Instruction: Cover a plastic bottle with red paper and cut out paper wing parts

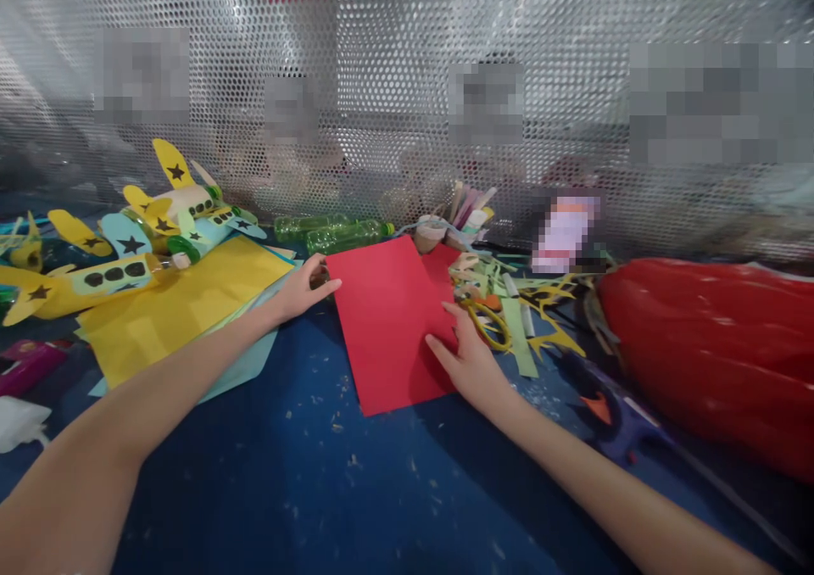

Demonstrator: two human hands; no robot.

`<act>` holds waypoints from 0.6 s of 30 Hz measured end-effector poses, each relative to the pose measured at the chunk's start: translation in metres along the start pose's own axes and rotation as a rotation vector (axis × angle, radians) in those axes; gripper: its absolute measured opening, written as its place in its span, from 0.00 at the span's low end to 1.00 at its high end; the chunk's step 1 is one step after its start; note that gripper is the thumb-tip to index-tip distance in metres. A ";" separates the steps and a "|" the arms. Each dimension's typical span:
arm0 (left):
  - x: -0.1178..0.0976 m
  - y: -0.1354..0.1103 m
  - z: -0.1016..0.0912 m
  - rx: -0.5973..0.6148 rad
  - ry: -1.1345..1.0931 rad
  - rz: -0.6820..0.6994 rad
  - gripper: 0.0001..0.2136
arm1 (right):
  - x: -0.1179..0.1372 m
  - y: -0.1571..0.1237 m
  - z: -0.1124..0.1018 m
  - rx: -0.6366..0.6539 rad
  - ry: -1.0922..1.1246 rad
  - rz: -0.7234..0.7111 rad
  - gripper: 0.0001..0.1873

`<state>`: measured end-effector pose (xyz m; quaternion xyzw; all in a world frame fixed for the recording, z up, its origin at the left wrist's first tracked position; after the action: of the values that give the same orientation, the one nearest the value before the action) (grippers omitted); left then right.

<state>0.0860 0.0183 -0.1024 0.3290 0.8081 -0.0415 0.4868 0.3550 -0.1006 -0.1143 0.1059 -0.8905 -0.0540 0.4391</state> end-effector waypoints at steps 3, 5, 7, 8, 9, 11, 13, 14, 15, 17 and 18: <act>0.000 0.002 -0.001 0.025 -0.145 -0.017 0.23 | 0.002 -0.002 -0.002 -0.037 0.002 -0.012 0.28; 0.001 0.004 -0.002 0.018 -0.228 -0.031 0.24 | 0.005 -0.003 -0.002 -0.030 -0.056 -0.049 0.24; 0.005 0.006 -0.004 -0.023 -0.288 -0.058 0.25 | 0.010 -0.005 -0.002 -0.035 -0.157 -0.090 0.18; 0.008 0.006 -0.006 -0.053 -0.310 -0.074 0.25 | 0.013 -0.006 -0.003 -0.059 -0.211 -0.107 0.16; 0.011 0.007 -0.007 -0.085 -0.328 -0.089 0.26 | 0.016 -0.008 -0.004 -0.092 -0.259 -0.122 0.14; 0.015 0.009 -0.009 -0.152 -0.356 -0.105 0.26 | 0.024 -0.011 -0.006 -0.151 -0.299 -0.158 0.13; 0.013 0.009 -0.008 -0.212 -0.360 -0.100 0.26 | 0.032 -0.012 -0.007 -0.109 -0.224 -0.187 0.12; 0.009 0.009 -0.007 -0.238 -0.350 -0.085 0.26 | 0.035 -0.013 -0.006 -0.056 -0.139 -0.187 0.12; 0.001 0.008 -0.004 -0.256 -0.331 -0.057 0.26 | 0.038 -0.014 -0.005 0.003 -0.029 -0.178 0.13; -0.022 0.002 0.004 -0.273 -0.271 0.039 0.23 | 0.041 -0.015 -0.002 0.090 0.212 -0.147 0.17; -0.037 -0.003 0.009 -0.282 -0.212 0.107 0.21 | 0.042 -0.015 -0.001 0.105 0.324 -0.134 0.20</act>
<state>0.1025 -0.0057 -0.0780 0.2939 0.7313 0.0636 0.6122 0.3330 -0.1252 -0.0845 0.1953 -0.8007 -0.0189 0.5660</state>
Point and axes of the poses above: each hand's wrist, its own y-axis towards the middle knuckle, its own z-axis out of the palm, x = y × z, the point moved 2 cm from there along y, towards the middle knuckle, and after that the axes turned 12 degrees about x, right-handed, at the moved point
